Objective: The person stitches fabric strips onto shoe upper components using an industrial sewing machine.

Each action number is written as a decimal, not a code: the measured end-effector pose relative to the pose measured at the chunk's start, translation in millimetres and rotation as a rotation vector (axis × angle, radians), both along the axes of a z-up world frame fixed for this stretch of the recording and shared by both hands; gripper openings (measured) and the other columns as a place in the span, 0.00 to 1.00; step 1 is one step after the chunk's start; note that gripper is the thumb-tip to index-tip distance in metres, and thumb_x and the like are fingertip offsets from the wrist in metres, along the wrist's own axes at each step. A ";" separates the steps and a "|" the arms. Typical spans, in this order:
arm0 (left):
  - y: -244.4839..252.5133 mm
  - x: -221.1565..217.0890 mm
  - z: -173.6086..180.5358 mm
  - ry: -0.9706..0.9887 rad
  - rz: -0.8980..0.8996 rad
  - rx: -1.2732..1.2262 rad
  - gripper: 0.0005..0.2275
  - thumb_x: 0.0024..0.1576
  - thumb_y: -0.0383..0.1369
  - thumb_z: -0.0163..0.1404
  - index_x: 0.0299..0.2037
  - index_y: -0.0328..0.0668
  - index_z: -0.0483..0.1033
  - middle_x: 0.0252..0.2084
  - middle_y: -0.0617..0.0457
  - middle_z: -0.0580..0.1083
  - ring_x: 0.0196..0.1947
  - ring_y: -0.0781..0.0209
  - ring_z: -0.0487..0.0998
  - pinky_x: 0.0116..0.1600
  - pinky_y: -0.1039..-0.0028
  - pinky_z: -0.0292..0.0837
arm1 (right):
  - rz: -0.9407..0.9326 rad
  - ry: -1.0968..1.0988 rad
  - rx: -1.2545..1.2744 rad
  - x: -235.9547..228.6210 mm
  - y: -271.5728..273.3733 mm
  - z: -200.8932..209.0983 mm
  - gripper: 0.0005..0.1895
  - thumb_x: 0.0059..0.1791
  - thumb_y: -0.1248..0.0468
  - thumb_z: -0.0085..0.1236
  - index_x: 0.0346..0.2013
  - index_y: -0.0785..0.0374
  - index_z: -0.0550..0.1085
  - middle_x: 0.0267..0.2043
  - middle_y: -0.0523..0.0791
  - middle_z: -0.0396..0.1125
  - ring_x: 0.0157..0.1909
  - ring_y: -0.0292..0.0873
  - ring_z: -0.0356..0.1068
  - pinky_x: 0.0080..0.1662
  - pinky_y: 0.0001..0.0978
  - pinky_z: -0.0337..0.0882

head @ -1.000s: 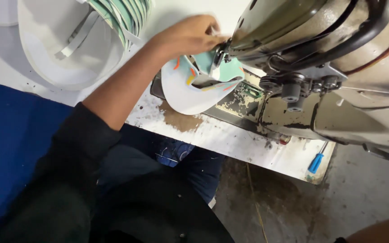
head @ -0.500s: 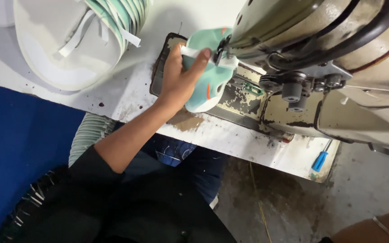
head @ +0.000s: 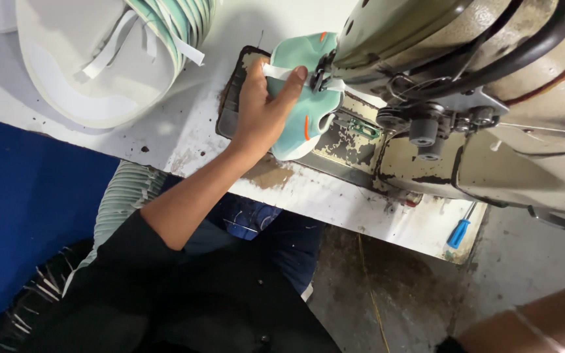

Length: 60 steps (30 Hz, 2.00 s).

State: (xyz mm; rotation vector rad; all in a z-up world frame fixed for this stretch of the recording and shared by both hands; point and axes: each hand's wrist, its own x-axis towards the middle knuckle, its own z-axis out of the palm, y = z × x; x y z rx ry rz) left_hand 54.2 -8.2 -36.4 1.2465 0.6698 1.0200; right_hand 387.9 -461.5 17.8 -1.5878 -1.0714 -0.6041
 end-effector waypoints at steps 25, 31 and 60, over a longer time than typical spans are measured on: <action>-17.8 -72.5 17.5 0.559 0.245 1.135 0.16 0.57 0.29 0.55 0.55 0.40 0.75 0.55 0.45 0.74 0.52 0.50 0.74 0.54 0.60 0.71 | 0.091 -0.192 -0.508 -249.9 317.6 2.8 0.27 0.46 0.56 0.74 0.54 0.65 0.75 0.58 0.55 0.70 0.56 0.53 0.70 0.55 0.47 0.67; -7.9 -71.2 24.4 0.686 -0.031 1.278 0.18 0.60 0.26 0.50 0.60 0.28 0.73 0.66 0.40 0.68 0.72 0.44 0.65 0.68 0.60 0.70 | 0.121 -0.125 -0.624 -260.3 305.2 -9.4 0.27 0.47 0.72 0.65 0.62 0.61 0.74 0.67 0.49 0.67 0.74 0.56 0.61 0.70 0.48 0.63; 35.0 -41.5 20.1 0.594 -0.030 1.128 0.19 0.57 0.19 0.51 0.59 0.33 0.74 0.68 0.43 0.68 0.69 0.49 0.68 0.63 0.66 0.73 | 0.139 0.081 -0.495 -242.5 328.6 -12.5 0.23 0.50 0.79 0.56 0.60 0.66 0.73 0.61 0.53 0.67 0.65 0.55 0.67 0.66 0.43 0.67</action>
